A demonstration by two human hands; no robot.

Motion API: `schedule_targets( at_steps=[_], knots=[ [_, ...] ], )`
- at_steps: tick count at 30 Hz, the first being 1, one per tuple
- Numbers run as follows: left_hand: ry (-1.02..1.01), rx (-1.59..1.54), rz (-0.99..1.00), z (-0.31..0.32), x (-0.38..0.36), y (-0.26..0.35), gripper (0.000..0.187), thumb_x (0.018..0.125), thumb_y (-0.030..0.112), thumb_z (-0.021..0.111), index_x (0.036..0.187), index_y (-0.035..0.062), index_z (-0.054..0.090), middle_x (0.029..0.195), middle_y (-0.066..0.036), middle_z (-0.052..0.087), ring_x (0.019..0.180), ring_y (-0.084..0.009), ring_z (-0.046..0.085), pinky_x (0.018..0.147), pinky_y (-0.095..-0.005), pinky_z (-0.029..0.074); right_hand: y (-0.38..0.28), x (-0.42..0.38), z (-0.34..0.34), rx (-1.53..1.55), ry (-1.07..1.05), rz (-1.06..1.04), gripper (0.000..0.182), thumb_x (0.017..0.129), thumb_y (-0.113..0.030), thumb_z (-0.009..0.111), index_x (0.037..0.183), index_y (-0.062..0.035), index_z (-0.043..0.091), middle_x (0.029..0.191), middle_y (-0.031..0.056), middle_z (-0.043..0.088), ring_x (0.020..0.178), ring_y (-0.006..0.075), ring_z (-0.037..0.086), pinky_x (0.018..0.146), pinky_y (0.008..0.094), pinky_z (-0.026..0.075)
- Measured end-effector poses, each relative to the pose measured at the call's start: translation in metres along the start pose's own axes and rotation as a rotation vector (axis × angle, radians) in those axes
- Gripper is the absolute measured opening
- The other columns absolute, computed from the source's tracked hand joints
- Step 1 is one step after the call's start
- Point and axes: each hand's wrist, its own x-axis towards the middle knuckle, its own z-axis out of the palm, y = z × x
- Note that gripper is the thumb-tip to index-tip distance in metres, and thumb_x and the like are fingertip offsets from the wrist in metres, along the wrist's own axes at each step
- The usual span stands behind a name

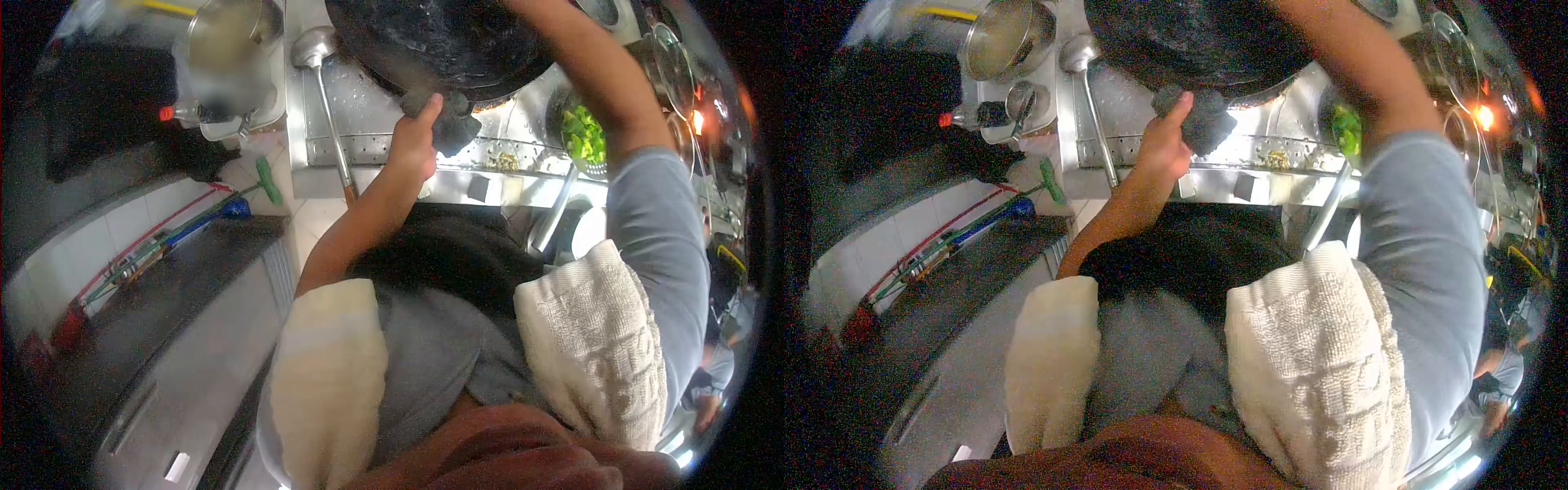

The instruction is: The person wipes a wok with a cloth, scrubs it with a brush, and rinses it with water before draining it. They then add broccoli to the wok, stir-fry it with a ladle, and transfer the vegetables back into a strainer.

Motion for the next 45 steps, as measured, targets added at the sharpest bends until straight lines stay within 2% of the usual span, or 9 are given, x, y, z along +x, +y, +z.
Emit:
schedule_targets(
  at_steps=[5,9,14,16,22,33,42,43,45],
  knots=[
    [-0.025,0.131,0.071,-0.003,-0.001,0.003,0.049,0.087,0.033,0.074,0.115,-0.0052,0.059,0.107,-0.010,0.065,0.089,-0.0202,0.062,0.075,-0.0345,0.050,-0.069,-0.024,0.046,0.522,-0.227,-0.047,0.074,0.069,-0.020,0.072,0.139,-0.0148,0.051,0.100,0.0208,0.069,0.093,0.0373,0.067,0.081,0.0467,0.054],
    [0.034,0.044,-0.035,-0.004,0.009,-0.003,0.036,0.092,0.023,0.068,0.120,0.0018,0.059,0.112,-0.010,0.068,0.096,-0.0271,0.068,0.082,-0.0400,0.057,-0.020,-0.131,0.025,0.570,-0.207,-0.196,0.032,0.069,-0.024,0.076,0.098,-0.0106,0.071,0.085,0.0160,0.072,0.077,0.0361,0.069,0.070,0.0466,0.056],
    [-0.105,-0.050,-0.045,0.000,0.008,-0.008,0.036,0.094,0.018,0.065,0.124,0.0018,0.055,0.120,-0.013,0.064,0.107,-0.0291,0.064,0.093,-0.0463,0.054,0.082,-0.144,-0.011,0.353,-0.546,0.117,0.036,0.078,-0.027,0.069,0.112,-0.0152,0.069,0.092,0.0165,0.071,0.087,0.0330,0.069,0.075,0.0413,0.055],
    [-0.003,-0.093,0.108,0.019,-0.007,-0.006,0.043,0.088,0.034,0.073,0.105,-0.0036,0.063,0.095,-0.009,0.067,0.064,-0.0145,0.062,0.043,-0.0273,0.039,0.087,-0.143,-0.043,0.399,-0.517,0.251,0.026,0.088,-0.029,0.060,0.102,-0.0114,0.074,0.098,0.0154,0.072,0.092,0.0291,0.070,0.079,0.0389,0.054],
    [-0.113,0.422,0.184,-0.037,0.040,-0.029,0.034,0.094,0.021,0.066,0.119,0.0005,0.060,0.121,-0.014,0.064,0.107,-0.0262,0.065,0.091,-0.0399,0.055,0.062,-0.124,0.012,0.251,-0.106,0.031,0.040,0.065,-0.022,0.080,0.101,-0.0068,0.070,0.087,0.0195,0.070,0.084,0.0375,0.068,0.074,0.0435,0.056],
    [-0.036,-0.014,0.007,-0.008,0.027,-0.021,0.036,0.083,0.025,0.078,0.104,-0.0023,0.067,0.101,-0.009,0.069,0.084,-0.0175,0.066,0.071,-0.0306,0.052,-0.054,-0.020,0.074,0.578,-0.106,0.029,0.051,0.076,-0.022,0.068,0.126,-0.0128,0.062,0.093,0.0198,0.071,0.086,0.0359,0.070,0.073,0.0454,0.056],
    [-0.072,-0.092,0.035,0.019,0.019,-0.021,0.029,0.082,0.021,0.076,0.101,0.0010,0.068,0.098,-0.009,0.069,0.084,-0.0209,0.067,0.069,-0.0343,0.053,0.085,-0.027,0.026,0.726,-0.153,-0.382,0.025,0.068,-0.017,0.078,0.092,-0.0084,0.075,0.087,0.0142,0.073,0.080,0.0295,0.072,0.068,0.0429,0.057],
    [-0.058,-0.112,0.042,0.016,0.023,-0.027,0.027,0.082,0.019,0.076,0.100,0.0004,0.068,0.098,-0.010,0.069,0.083,-0.0215,0.067,0.069,-0.0349,0.053,0.018,0.015,0.054,0.488,0.247,0.240,0.025,0.074,-0.014,0.070,0.097,-0.0071,0.073,0.096,0.0143,0.073,0.088,0.0303,0.072,0.073,0.0434,0.057],
    [-0.045,-0.135,0.061,0.012,0.029,-0.033,0.026,0.081,0.017,0.075,0.100,-0.0001,0.068,0.097,-0.010,0.069,0.083,-0.0220,0.067,0.069,-0.0355,0.053,-0.023,0.015,0.034,0.577,0.046,0.153,0.023,0.078,-0.018,0.065,0.096,-0.0056,0.073,0.100,0.0160,0.072,0.091,0.0329,0.070,0.080,0.0450,0.056]
  ],
)
